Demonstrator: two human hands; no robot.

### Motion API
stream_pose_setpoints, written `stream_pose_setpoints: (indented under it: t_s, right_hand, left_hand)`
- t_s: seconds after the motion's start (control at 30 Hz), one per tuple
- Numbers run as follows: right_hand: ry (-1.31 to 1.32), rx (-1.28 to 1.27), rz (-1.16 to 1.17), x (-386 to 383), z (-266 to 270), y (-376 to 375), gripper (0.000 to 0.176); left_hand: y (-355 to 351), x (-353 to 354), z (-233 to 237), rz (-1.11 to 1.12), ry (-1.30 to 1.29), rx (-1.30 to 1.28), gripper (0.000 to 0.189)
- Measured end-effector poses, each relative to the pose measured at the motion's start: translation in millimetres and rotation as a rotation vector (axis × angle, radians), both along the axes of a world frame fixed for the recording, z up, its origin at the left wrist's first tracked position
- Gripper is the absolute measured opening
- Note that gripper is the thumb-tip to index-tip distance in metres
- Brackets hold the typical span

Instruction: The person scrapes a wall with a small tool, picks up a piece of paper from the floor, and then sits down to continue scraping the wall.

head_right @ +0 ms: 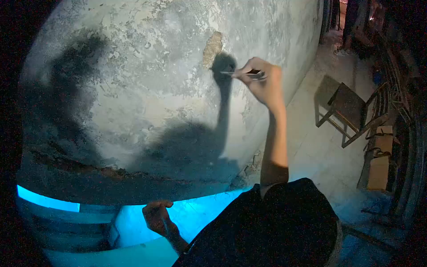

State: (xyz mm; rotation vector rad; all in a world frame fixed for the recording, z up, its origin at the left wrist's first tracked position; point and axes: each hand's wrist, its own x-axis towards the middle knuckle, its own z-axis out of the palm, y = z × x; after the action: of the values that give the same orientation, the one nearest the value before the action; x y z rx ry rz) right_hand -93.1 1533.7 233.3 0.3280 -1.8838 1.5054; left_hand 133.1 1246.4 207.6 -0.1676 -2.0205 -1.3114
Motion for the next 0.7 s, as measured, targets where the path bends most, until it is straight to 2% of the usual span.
stream_pose_setpoints:
  t_s: [0.03, 0.1, 0.13, 0.17, 0.27, 0.37, 0.4, 0.43, 0.5, 0.63, 0.7]
  right_hand:
    - [0.058, 0.229, -0.064, -4.4, -5.3, -12.5, 0.013]
    - [0.098, 0.409, 0.129, -14.1, -18.2, -44.6, 0.014]
    - [0.024, 0.463, 0.116, -14.4, -18.5, -39.9, 0.013]
    - [0.021, 0.463, 0.116, -13.2, -18.8, -29.7, 0.013]
    - [0.008, 0.178, 0.019, -2.2, 0.6, -1.2, 0.014]
    - [0.04, 0.241, -0.005, -3.8, -12.6, -17.5, 0.012]
    - [0.104, 0.358, 0.075, -19.6, -32.6, -46.7, 0.014]
    - [0.059, 0.327, 0.181, -13.9, -30.6, -44.8, 0.017]
    - [0.089, 0.428, 0.127, -17.2, -30.2, -28.9, 0.016]
    - [-0.011, 0.14, 0.008, 3.5, -2.5, 2.4, 0.014]
    - [-0.037, 0.202, 0.034, -3.4, -15.8, -19.7, 0.014]
  left_hand:
    - [1.5, -1.3, -0.1, 0.001, -0.002, 0.003, 0.009]
    - [2.1, -1.8, 0.8, -0.012, 0.002, -0.045, 0.009]
    - [1.9, -3.2, 0.3, -0.012, 0.009, -0.043, 0.009]
    - [0.8, -1.6, 0.2, -0.025, 0.01, -0.042, 0.009]
    - [-1.7, -0.5, -1.5, -0.023, 0.008, -0.03, 0.011]
    - [0.0, -1.1, -1.2, 0.003, -0.01, -0.024, 0.011]
    - [0.6, -0.1, -0.9, 0.014, -0.023, -0.035, 0.011]
    - [0.0, 2.3, -0.3, 0.015, -0.029, -0.038, 0.011]
    - [0.5, -0.3, -0.2, -0.037, -0.015, -0.024, 0.009]
    - [-3.4, 0.8, -2.3, -0.014, -0.01, -0.033, 0.009]
    - [0.4, 1.0, -2.9, 0.012, 0.005, -0.001, 0.008]
